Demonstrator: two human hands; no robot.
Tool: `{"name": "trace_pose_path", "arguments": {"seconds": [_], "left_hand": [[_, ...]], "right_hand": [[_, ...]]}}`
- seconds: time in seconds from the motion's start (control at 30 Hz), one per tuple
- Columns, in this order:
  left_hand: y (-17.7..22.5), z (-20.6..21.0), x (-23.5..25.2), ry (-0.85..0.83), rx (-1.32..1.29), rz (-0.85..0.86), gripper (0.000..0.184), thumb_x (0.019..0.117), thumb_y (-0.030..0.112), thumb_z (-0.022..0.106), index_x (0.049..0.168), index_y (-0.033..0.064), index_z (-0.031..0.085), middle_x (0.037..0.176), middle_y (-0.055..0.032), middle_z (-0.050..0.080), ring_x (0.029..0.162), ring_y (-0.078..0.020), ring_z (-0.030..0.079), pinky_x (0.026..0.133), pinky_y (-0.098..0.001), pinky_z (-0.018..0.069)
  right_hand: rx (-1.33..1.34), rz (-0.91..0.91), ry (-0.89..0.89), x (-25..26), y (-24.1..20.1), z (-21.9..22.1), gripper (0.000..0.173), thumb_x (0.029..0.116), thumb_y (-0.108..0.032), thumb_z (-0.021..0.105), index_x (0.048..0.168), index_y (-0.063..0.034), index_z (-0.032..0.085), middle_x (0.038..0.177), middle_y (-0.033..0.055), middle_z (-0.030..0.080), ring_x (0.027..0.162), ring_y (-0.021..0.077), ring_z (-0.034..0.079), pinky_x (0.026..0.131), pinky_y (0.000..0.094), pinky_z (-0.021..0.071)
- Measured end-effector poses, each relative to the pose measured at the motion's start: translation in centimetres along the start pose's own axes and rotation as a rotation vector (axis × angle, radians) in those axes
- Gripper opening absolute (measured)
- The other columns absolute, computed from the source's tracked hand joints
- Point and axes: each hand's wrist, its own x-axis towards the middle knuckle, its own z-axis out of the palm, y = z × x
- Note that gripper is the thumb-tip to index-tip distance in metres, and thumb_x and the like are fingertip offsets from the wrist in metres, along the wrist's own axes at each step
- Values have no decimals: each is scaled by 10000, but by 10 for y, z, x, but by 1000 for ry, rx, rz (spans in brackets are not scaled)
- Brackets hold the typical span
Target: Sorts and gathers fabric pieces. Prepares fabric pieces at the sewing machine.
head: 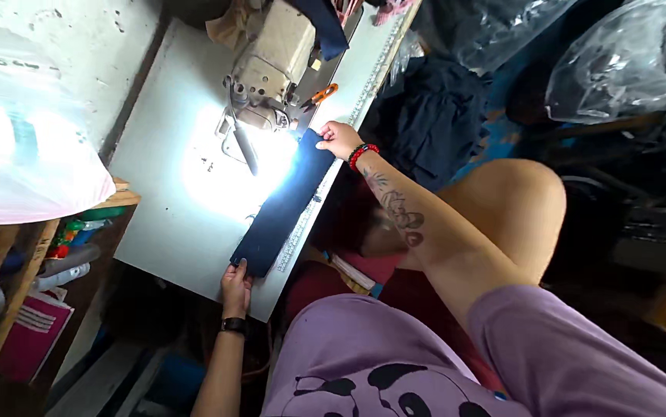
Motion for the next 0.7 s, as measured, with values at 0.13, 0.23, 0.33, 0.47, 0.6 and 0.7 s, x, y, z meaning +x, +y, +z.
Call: {"name": "trace_pose_path", "arguments": {"seconds": [0.13, 0.23, 0.33, 0.47, 0.6, 0.7], "left_hand": [[-3, -5, -3, -47, 34, 32, 239, 1024, 35, 563, 1246, -54, 567, 1026, -120, 713, 890, -172, 713, 800, -355, 612], [-11, -15, -2, -162, -68, 65, 290, 979, -30, 533, 1268, -37, 538, 1057, -105, 708, 935, -172, 707, 861, -362, 603], [-16, -12, -5, -127, -92, 113, 289, 966, -32, 565, 1254, -31, 559, 1041, -94, 717, 921, -159, 708, 851, -351, 601], [-20, 10, -10, 109, -52, 196, 200, 966, -16, 627, 1165, -29, 616, 940, -54, 721, 816, -105, 691, 750, -293, 592], [-15, 25, -15, 229, -121, 149, 196, 961, -41, 622, 1157, -30, 617, 931, -50, 711, 797, -101, 683, 733, -292, 588], [-10, 34, -17, 288, -116, 201, 222, 940, -55, 645, 1159, -33, 617, 914, -45, 712, 796, -98, 689, 744, -285, 595]], "right_hand": [[-37, 5, -51, 2, 1, -3, 409, 942, -150, 733, 1295, 25, 623, 1209, 249, 655, 1153, 383, 625, 1041, 567, 463], [-82, -32, -59, 2, -3, -7, 417, 951, -156, 723, 1297, 47, 607, 1215, 272, 646, 1155, 399, 621, 1039, 572, 461], [-156, -52, -91, 1, -7, -12, 444, 966, -182, 714, 1310, 67, 585, 1251, 297, 624, 1182, 426, 604, 1051, 585, 447], [-206, -104, -98, 3, -2, -17, 468, 968, -283, 727, 1242, 80, 617, 1182, 297, 645, 1108, 429, 625, 1004, 610, 458], [-281, -123, -195, 18, -14, -30, 409, 979, -245, 715, 1188, 98, 639, 1132, 327, 655, 1077, 473, 625, 968, 673, 441], [-262, -217, -261, 32, -22, -39, 353, 997, -210, 686, 1176, 89, 629, 1067, 308, 674, 999, 439, 648, 922, 662, 461]]}}
